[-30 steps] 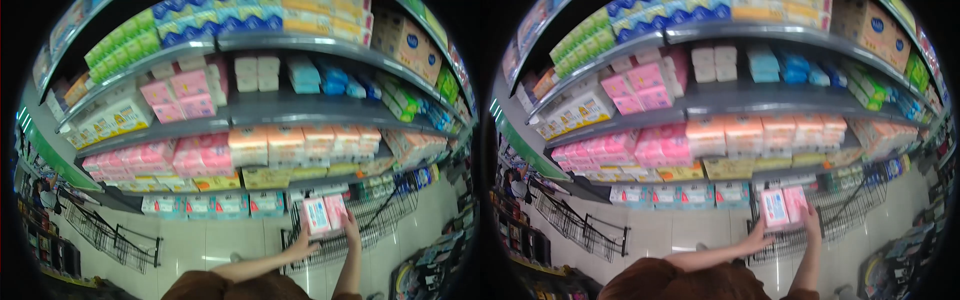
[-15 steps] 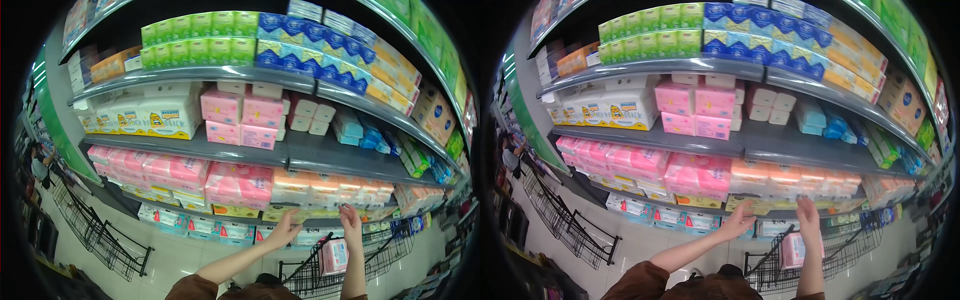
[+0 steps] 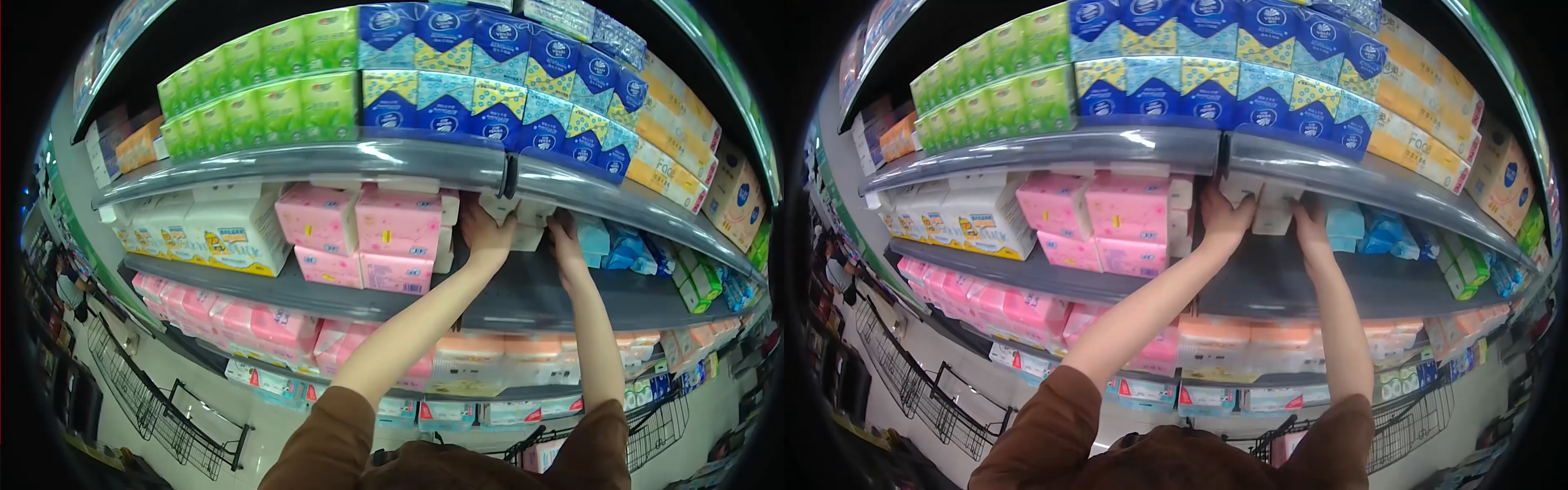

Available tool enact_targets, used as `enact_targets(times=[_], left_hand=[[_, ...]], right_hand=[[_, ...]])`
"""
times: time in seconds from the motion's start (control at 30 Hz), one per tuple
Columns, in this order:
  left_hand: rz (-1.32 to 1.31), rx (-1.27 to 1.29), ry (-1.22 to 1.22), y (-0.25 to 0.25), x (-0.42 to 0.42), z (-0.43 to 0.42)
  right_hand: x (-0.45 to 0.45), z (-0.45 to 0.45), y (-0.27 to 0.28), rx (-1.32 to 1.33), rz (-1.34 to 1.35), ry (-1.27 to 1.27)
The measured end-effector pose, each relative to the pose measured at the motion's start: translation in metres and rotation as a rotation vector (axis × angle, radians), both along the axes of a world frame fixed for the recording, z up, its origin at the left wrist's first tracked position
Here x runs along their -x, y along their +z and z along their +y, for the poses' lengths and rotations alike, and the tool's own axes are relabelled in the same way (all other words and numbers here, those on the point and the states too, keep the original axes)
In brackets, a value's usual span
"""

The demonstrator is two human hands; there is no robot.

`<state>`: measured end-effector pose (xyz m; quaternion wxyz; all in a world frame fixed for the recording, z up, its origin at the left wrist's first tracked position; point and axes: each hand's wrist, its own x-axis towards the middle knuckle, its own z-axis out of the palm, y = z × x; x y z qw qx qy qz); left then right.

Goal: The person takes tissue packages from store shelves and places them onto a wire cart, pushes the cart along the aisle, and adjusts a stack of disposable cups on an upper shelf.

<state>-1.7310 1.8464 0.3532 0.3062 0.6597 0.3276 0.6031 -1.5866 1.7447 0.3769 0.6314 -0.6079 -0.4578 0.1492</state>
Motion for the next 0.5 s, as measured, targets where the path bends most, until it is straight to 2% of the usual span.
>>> enact_targets(times=[0.03, 0.13, 0.2, 0.23, 0.27, 0.3, 0.33, 0.4, 0.43, 0.5], left_hand=[[0.023, -0.003, 0.127, 0.0, -0.016, 0.016], [-0.276, -0.191, 0.014, -0.005, -0.019, 0.031], [-0.268, -0.069, -0.043, -0.021, -0.026, 0.041], [-0.26, 0.023, -0.084, -0.027, -0.034, 0.048], [-0.25, 0.113, -0.129, -0.032, -0.038, 0.054], [-0.068, 0.127, -0.093, -0.033, -0.036, 0.057], [-0.043, 0.122, -0.12, -0.033, -0.035, 0.059], [0.009, 0.123, -0.189, -0.02, -0.021, 0.044], [0.074, 0.24, -0.313, -0.005, -0.008, 0.035], [-0.174, 0.288, -0.327, -0.005, -0.014, 0.023]], right_hand=[[-0.019, 0.016, -0.007, -0.025, 0.065, 0.008], [-0.069, 0.064, -0.023, -0.081, 0.257, 0.051], [-0.095, 0.089, -0.045, -0.091, 0.402, 0.081], [-0.106, 0.099, -0.059, -0.139, 0.358, 0.131], [-0.102, 0.102, -0.059, -0.125, 0.424, 0.157], [-0.091, 0.099, -0.052, -0.116, 0.49, 0.178], [-0.087, 0.096, -0.048, -0.109, 0.559, 0.191], [-0.099, 0.09, -0.062, -0.118, 0.464, 0.238], [-0.094, 0.085, -0.06, -0.118, 0.45, 0.233], [-0.081, 0.072, -0.044, -0.159, 0.43, 0.173]])
